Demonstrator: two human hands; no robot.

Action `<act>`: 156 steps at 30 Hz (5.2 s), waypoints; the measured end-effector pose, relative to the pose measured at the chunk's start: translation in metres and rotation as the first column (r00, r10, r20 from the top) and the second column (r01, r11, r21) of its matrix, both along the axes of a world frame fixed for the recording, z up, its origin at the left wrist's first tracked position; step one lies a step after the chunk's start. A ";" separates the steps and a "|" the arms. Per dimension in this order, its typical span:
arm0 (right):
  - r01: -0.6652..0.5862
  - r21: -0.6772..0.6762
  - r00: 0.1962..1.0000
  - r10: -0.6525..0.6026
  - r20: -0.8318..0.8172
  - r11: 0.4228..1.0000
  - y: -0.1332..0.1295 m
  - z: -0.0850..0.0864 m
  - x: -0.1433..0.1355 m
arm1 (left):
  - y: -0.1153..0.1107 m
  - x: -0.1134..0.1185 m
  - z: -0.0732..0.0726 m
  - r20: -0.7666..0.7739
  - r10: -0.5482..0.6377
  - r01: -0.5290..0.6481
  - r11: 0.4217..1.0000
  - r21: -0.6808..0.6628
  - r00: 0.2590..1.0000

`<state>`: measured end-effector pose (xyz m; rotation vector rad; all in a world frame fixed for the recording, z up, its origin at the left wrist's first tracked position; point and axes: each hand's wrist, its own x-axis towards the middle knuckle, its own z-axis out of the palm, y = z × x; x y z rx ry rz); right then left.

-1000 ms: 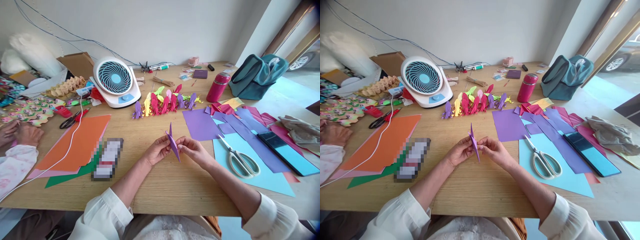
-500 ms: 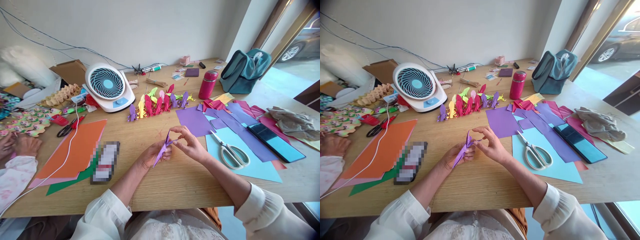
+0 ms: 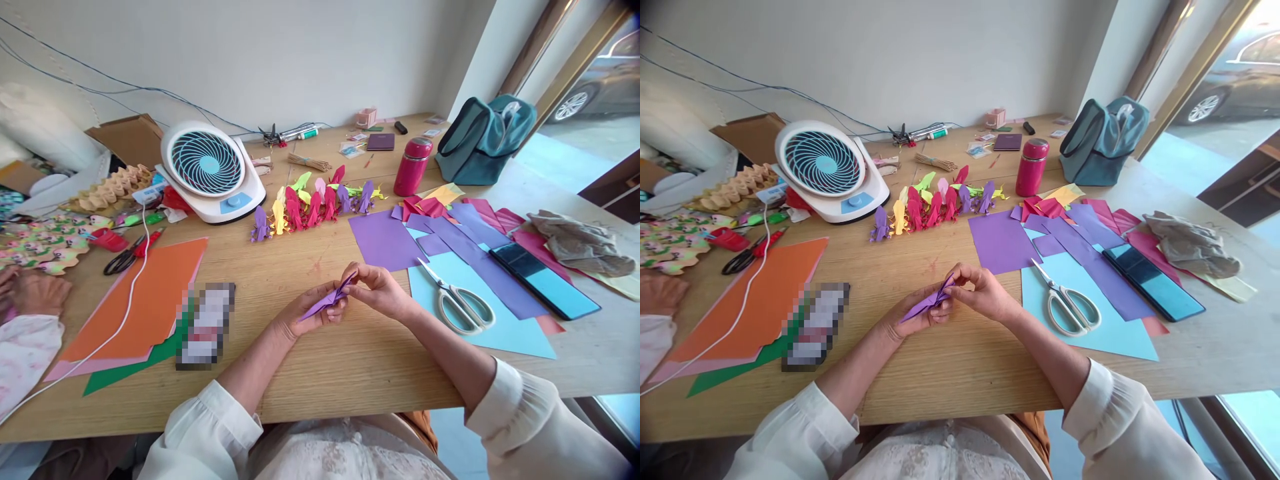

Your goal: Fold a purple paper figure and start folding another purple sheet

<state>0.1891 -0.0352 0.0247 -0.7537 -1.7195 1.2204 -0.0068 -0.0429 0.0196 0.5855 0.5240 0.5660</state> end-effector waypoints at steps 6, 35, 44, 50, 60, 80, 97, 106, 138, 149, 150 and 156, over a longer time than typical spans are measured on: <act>-0.015 0.122 1.000 0.015 0.004 0.992 0.001 0.003 0.002 | 0.001 -0.003 -0.005 -0.065 0.002 0.002 0.998 0.064 0.998; 0.230 -0.412 0.934 -0.319 -0.163 0.882 0.006 -0.005 -0.006 | 0.002 0.006 -0.008 -0.159 0.339 -0.244 0.869 0.431 0.927; 0.245 -0.390 0.956 -0.287 -0.053 0.887 -0.001 -0.009 -0.009 | 0.002 0.007 -0.009 -0.350 0.506 -0.173 0.728 0.663 0.788; 0.414 0.011 0.900 -0.411 0.144 0.910 -0.012 -0.003 0.004 | 0.005 0.001 -0.007 -0.439 0.457 -0.095 0.769 0.632 0.774; -0.195 0.865 0.648 -0.601 0.468 0.463 -0.053 0.000 0.020 | -0.005 0.009 -0.005 -0.516 0.362 -0.010 0.826 0.564 0.776; -0.279 0.696 0.595 -0.450 0.666 0.662 -0.053 -0.014 0.014 | -0.059 -0.014 -0.009 -0.380 0.754 0.631 -0.059 0.774 0.537; -0.253 0.682 0.629 -0.419 0.655 0.686 -0.051 -0.014 0.006 | -0.057 -0.012 -0.006 -0.314 0.852 0.781 -0.163 0.603 0.420; -0.235 0.681 0.647 -0.411 0.642 0.694 -0.053 -0.017 0.003 | -0.059 -0.017 -0.009 -0.345 0.848 0.757 -0.096 0.646 0.402; -0.076 0.482 0.650 -0.323 0.688 0.873 -0.052 -0.011 -0.002 | -0.056 -0.021 -0.010 -0.542 0.730 0.528 0.291 0.798 0.417; -0.025 0.436 0.721 -0.286 0.631 0.900 -0.054 -0.011 0.002 | -0.056 -0.022 -0.008 -0.558 0.718 0.542 0.296 0.786 0.417; -0.030 0.446 0.724 -0.288 0.627 0.895 -0.055 -0.011 0.002 | -0.057 -0.022 -0.008 -0.559 0.717 0.541 0.298 0.786 0.416; -0.093 0.488 0.739 -0.268 0.618 0.868 -0.053 -0.013 0.004 | -0.057 -0.022 -0.008 -0.552 0.727 0.545 0.290 0.786 0.408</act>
